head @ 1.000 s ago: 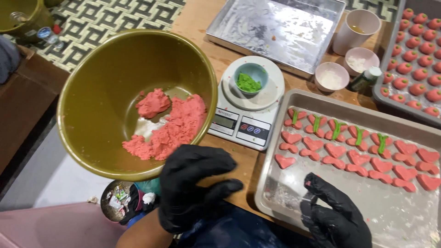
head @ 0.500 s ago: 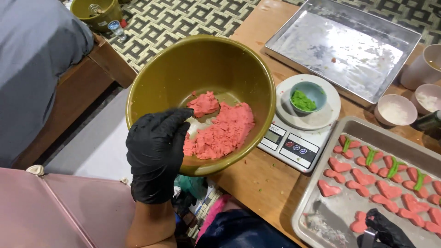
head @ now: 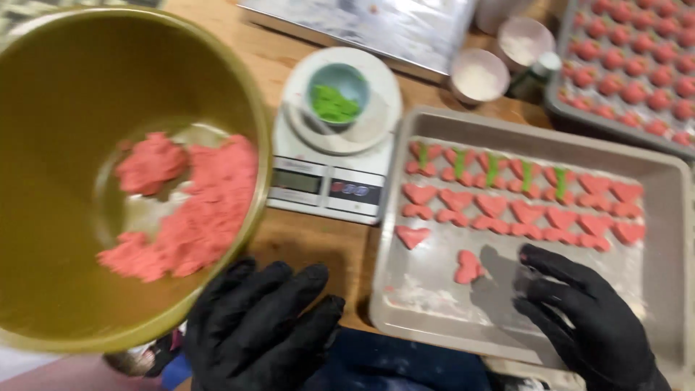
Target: Shaping pink dough into heart shapes using a metal cutter and placing them on a baking tray
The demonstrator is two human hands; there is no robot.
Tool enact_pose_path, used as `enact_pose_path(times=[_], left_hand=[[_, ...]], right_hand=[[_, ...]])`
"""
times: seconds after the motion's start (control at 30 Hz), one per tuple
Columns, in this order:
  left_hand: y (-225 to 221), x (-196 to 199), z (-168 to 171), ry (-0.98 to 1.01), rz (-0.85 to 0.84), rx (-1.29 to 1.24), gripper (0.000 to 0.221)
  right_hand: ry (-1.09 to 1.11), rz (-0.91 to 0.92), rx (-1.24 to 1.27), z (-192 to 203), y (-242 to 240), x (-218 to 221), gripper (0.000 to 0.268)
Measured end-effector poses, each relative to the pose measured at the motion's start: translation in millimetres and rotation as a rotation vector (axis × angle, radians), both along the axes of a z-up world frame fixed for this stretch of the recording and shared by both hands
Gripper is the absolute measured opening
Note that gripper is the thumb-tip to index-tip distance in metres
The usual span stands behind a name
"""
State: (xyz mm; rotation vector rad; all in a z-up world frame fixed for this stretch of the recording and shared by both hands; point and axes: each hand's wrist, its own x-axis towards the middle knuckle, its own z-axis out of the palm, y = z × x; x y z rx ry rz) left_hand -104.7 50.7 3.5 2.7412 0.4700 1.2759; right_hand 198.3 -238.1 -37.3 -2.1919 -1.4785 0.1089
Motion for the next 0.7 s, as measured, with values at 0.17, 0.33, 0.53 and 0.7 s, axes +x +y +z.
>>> enact_pose_path(times=[0.17,0.33,0.53,0.7], left_hand=[[-6,25,-50,0.095,-0.220,-0.141,0.020],[-13,28,-73,0.121,-0.229,-0.329,0.019],[-11,29,-88,0.173,-0.269,-0.403,0.021],[-12,38,-89,0.108,-0.255,-0.306,0.017]], right_hand=[[-0.122,0.116,-0.070,-5,-2,11,0.033],[-0.129,0.172,-0.080,-10,-8,17,0.025],[-0.121,0.196,-0.122,-20,-3,14,0.027],[-0.144,0.198,-0.147,-19,2,9,0.030]])
